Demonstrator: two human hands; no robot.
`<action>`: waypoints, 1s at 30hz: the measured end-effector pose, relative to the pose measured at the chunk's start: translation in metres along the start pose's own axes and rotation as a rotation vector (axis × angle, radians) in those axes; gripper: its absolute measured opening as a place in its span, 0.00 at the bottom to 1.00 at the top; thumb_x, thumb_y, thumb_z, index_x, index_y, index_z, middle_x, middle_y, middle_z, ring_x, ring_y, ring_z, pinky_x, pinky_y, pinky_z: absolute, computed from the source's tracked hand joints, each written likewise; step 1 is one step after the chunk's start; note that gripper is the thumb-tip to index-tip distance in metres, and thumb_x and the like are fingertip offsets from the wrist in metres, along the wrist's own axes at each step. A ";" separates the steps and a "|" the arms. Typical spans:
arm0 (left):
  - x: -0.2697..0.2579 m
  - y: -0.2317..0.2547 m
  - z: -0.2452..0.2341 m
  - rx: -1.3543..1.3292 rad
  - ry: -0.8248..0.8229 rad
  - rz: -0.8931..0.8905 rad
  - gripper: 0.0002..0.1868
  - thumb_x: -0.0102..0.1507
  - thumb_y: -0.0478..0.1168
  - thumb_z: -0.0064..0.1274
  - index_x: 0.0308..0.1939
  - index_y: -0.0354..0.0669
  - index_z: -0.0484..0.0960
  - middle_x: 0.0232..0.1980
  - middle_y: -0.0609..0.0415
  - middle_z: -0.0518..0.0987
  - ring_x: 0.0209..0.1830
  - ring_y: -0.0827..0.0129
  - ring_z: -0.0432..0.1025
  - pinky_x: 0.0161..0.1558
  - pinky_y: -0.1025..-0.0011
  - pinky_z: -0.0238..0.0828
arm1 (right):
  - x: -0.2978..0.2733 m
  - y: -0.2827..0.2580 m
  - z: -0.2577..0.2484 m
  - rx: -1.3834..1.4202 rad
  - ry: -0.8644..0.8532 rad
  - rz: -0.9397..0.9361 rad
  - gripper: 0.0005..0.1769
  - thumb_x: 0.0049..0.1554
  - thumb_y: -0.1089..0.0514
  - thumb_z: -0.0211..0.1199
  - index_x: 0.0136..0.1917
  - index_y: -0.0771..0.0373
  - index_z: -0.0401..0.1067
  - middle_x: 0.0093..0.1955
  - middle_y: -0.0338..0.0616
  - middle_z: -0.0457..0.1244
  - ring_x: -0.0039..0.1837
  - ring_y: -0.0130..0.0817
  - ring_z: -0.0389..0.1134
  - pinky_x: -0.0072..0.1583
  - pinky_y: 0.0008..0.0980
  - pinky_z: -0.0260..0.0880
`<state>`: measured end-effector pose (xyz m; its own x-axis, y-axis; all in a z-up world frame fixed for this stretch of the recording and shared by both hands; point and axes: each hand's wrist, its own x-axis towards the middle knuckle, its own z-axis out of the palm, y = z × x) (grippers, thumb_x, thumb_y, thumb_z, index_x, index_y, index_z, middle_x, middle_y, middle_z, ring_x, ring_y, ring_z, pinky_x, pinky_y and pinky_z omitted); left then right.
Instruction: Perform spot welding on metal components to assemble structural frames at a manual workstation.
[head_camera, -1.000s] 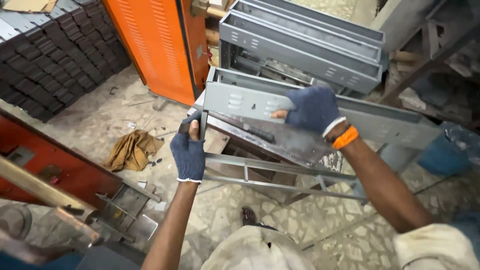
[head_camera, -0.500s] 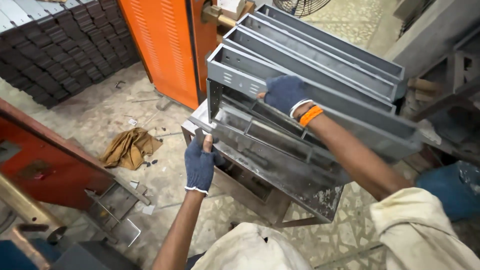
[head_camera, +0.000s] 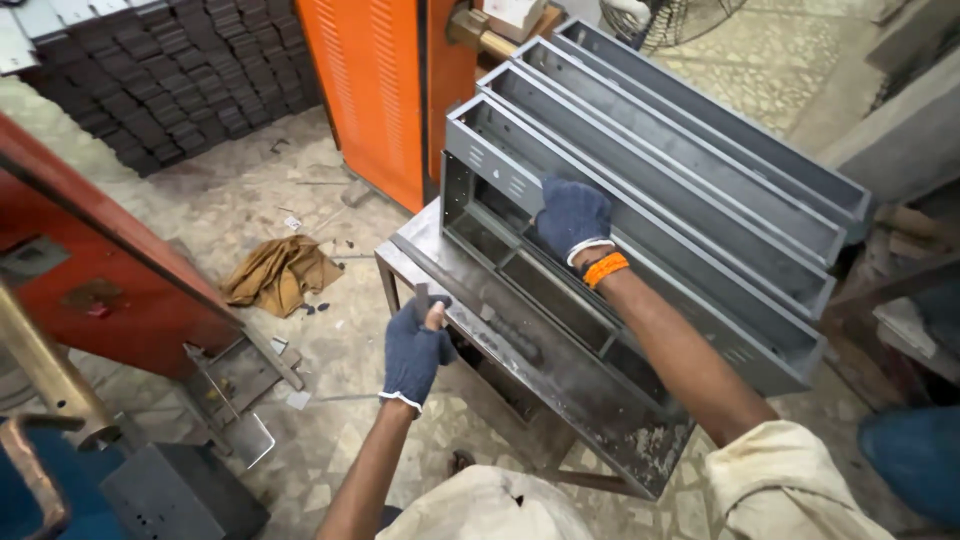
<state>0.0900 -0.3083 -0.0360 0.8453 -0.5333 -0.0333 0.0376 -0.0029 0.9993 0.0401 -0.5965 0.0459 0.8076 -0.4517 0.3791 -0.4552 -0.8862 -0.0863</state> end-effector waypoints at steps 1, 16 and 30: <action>0.001 0.003 0.002 0.000 0.010 0.005 0.16 0.67 0.47 0.52 0.43 0.36 0.84 0.19 0.59 0.70 0.15 0.75 0.65 0.19 0.71 0.60 | 0.002 0.001 -0.001 0.004 0.004 -0.010 0.18 0.44 0.51 0.73 0.46 0.59 0.75 0.38 0.57 0.69 0.44 0.57 0.73 0.45 0.53 0.72; -0.027 -0.013 -0.041 -0.055 0.066 -0.056 0.23 0.70 0.53 0.48 0.35 0.35 0.82 0.20 0.58 0.73 0.18 0.77 0.67 0.23 0.74 0.63 | -0.048 -0.116 -0.005 0.099 0.372 -0.277 0.23 0.44 0.55 0.72 0.52 0.61 0.71 0.48 0.52 0.64 0.52 0.54 0.65 0.54 0.53 0.64; -0.149 -0.074 -0.220 0.084 0.210 -0.436 0.26 0.70 0.50 0.49 0.25 0.30 0.77 0.19 0.45 0.73 0.16 0.60 0.70 0.21 0.62 0.64 | -0.200 -0.358 0.052 1.226 -0.644 -0.298 0.10 0.57 0.54 0.64 0.44 0.63 0.75 0.36 0.47 0.68 0.39 0.41 0.72 0.44 0.36 0.70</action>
<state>0.0788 -0.0427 -0.1090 0.8500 -0.2852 -0.4429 0.3757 -0.2611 0.8892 0.0609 -0.1937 -0.0465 0.9930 0.0928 0.0731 0.1001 -0.3310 -0.9383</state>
